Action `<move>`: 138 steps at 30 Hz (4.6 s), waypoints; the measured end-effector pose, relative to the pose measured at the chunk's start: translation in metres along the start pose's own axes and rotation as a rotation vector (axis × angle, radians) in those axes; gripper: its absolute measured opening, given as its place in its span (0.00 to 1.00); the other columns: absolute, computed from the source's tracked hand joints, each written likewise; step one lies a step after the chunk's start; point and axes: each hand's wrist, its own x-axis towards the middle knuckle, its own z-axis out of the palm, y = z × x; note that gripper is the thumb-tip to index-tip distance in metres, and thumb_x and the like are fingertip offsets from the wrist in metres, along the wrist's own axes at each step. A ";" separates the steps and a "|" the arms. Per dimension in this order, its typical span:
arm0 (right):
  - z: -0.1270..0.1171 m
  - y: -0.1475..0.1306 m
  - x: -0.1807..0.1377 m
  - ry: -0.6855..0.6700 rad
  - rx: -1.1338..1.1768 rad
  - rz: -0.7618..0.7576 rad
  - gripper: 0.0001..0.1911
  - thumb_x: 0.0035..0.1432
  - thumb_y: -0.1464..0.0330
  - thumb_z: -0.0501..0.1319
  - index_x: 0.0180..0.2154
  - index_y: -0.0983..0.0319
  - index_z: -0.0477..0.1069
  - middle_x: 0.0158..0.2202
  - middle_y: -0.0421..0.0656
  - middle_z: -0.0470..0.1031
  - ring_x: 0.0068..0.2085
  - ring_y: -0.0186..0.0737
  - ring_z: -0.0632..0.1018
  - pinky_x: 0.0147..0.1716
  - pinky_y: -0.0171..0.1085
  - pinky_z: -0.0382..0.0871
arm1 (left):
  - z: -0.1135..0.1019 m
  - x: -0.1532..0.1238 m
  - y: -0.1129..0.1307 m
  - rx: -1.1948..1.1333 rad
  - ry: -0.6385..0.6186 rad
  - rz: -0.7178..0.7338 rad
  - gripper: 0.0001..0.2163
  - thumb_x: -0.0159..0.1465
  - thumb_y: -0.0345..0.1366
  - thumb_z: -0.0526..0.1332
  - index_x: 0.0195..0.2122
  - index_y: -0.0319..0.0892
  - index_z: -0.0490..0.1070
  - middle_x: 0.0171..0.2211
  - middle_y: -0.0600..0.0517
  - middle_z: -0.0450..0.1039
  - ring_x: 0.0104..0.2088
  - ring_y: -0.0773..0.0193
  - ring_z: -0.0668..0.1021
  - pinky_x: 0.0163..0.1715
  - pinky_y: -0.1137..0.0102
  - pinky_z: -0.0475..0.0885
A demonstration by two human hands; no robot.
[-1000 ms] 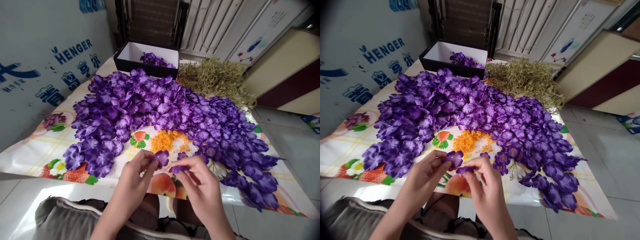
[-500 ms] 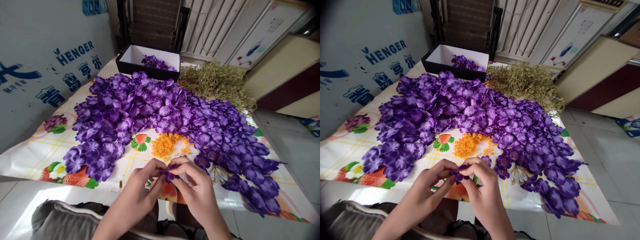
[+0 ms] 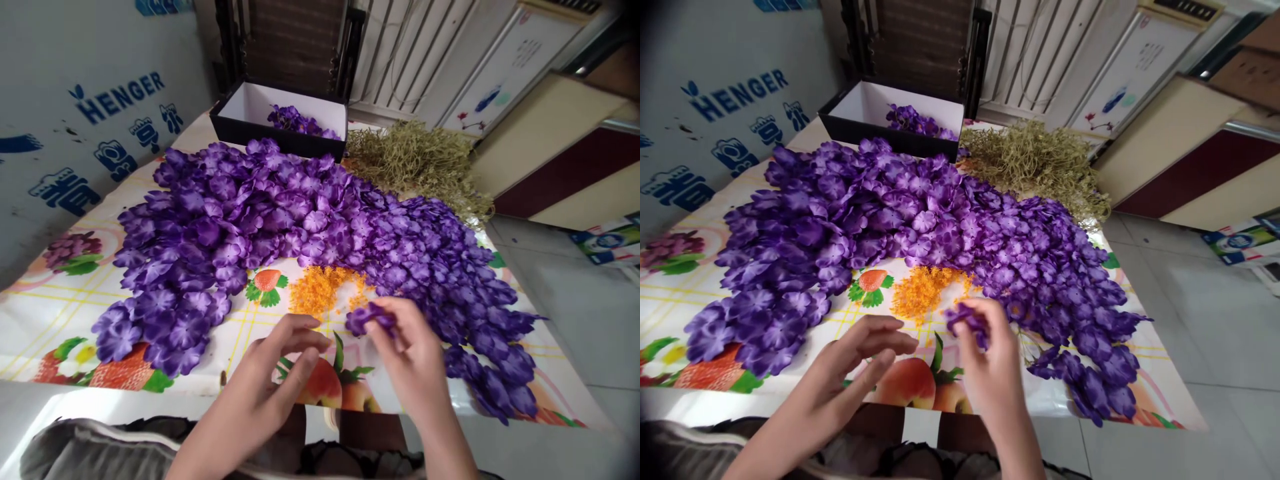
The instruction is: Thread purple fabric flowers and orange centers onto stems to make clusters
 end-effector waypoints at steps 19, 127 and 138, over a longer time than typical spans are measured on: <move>0.012 0.034 0.026 -0.061 -0.548 -0.164 0.12 0.53 0.81 0.54 0.27 0.60 0.69 0.30 0.46 0.74 0.32 0.47 0.73 0.33 0.43 0.65 | 0.003 0.015 -0.002 0.164 0.032 -0.023 0.08 0.69 0.38 0.50 0.43 0.45 0.67 0.41 0.49 0.76 0.42 0.60 0.77 0.42 0.68 0.69; 0.013 -0.020 -0.020 -0.309 0.169 -0.112 0.14 0.60 0.75 0.57 0.45 0.52 0.62 0.39 0.39 0.70 0.41 0.37 0.74 0.41 0.35 0.69 | 0.008 0.002 0.007 -0.140 -0.049 0.035 0.09 0.68 0.32 0.54 0.43 0.46 0.73 0.37 0.54 0.79 0.37 0.65 0.79 0.38 0.73 0.72; 0.023 -0.010 -0.004 -0.319 0.330 0.028 0.01 0.60 0.68 0.58 0.35 0.57 0.65 0.33 0.40 0.72 0.38 0.39 0.77 0.38 0.36 0.71 | -0.004 0.042 -0.016 0.325 0.517 0.164 0.06 0.67 0.31 0.53 0.39 0.41 0.68 0.36 0.48 0.76 0.38 0.61 0.78 0.41 0.67 0.72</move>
